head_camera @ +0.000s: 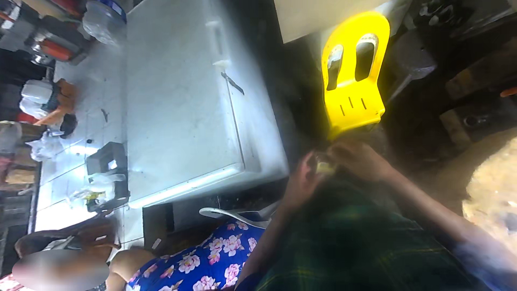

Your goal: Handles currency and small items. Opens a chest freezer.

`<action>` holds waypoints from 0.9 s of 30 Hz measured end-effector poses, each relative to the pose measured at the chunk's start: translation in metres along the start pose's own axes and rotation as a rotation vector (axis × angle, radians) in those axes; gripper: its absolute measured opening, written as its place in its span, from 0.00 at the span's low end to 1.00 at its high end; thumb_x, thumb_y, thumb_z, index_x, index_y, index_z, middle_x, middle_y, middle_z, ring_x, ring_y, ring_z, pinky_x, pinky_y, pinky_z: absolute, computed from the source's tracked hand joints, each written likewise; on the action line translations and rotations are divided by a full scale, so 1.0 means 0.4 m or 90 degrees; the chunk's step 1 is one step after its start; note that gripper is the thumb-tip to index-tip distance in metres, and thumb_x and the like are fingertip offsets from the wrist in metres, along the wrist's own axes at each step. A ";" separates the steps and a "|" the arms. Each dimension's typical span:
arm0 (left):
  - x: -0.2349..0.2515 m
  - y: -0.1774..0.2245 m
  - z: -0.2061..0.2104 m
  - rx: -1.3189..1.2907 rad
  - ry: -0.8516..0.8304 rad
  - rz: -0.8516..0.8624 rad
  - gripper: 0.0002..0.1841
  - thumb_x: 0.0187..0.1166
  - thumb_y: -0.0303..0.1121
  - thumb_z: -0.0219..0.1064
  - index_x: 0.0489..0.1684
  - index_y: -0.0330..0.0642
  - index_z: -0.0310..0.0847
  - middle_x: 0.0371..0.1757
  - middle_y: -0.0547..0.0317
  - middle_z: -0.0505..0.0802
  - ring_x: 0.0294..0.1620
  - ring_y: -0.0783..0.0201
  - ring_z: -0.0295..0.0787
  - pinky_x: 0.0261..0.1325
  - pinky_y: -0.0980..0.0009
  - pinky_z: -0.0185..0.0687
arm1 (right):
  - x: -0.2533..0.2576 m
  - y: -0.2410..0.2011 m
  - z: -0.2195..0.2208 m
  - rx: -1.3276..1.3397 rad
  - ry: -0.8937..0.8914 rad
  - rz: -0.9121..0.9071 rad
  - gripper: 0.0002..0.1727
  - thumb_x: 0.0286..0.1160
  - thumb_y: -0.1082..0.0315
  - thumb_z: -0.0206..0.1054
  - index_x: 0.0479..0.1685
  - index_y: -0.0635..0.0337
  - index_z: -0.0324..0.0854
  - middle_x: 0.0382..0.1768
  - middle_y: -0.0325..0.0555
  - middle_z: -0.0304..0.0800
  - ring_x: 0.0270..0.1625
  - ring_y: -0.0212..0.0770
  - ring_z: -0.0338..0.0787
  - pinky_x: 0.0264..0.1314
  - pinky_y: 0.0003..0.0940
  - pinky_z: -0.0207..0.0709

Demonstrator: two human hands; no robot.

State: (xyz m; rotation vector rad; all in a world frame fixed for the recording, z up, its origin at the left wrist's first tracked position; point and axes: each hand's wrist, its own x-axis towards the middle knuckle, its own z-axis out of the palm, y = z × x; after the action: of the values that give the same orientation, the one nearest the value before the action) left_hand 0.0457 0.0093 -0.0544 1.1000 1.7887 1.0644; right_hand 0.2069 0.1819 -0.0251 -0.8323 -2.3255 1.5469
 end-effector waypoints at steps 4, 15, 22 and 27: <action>0.010 0.006 0.008 -0.003 -0.022 -0.019 0.36 0.84 0.37 0.70 0.92 0.53 0.58 0.59 0.48 0.93 0.53 0.60 0.94 0.60 0.59 0.91 | 0.009 0.020 -0.002 0.018 0.028 0.082 0.12 0.88 0.62 0.63 0.64 0.51 0.82 0.49 0.42 0.91 0.46 0.36 0.92 0.52 0.42 0.89; 0.028 0.005 0.009 -0.007 -0.019 -0.061 0.38 0.81 0.36 0.73 0.91 0.52 0.59 0.59 0.49 0.93 0.54 0.59 0.94 0.60 0.58 0.92 | -0.004 0.022 -0.019 -0.139 -0.010 -0.045 0.12 0.81 0.59 0.72 0.58 0.49 0.88 0.53 0.41 0.91 0.51 0.38 0.92 0.57 0.43 0.89; 0.032 0.002 0.010 0.056 -0.047 -0.056 0.37 0.81 0.40 0.73 0.90 0.52 0.61 0.63 0.50 0.93 0.59 0.61 0.93 0.65 0.58 0.90 | -0.004 0.026 -0.028 -0.097 -0.048 0.000 0.11 0.79 0.60 0.74 0.53 0.51 0.86 0.45 0.38 0.92 0.44 0.35 0.92 0.51 0.40 0.90; 0.035 -0.001 0.011 -0.015 -0.053 -0.079 0.34 0.82 0.38 0.72 0.89 0.52 0.64 0.64 0.51 0.92 0.61 0.60 0.92 0.66 0.58 0.90 | -0.003 0.037 -0.022 -0.072 0.005 -0.020 0.09 0.75 0.55 0.77 0.41 0.48 0.94 0.47 0.36 0.94 0.47 0.34 0.92 0.53 0.39 0.89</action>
State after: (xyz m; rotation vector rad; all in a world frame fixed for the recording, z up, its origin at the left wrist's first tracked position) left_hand 0.0448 0.0233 -0.0587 0.9922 1.7507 0.9498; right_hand 0.2173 0.1922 -0.0347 -0.8210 -2.4281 1.4086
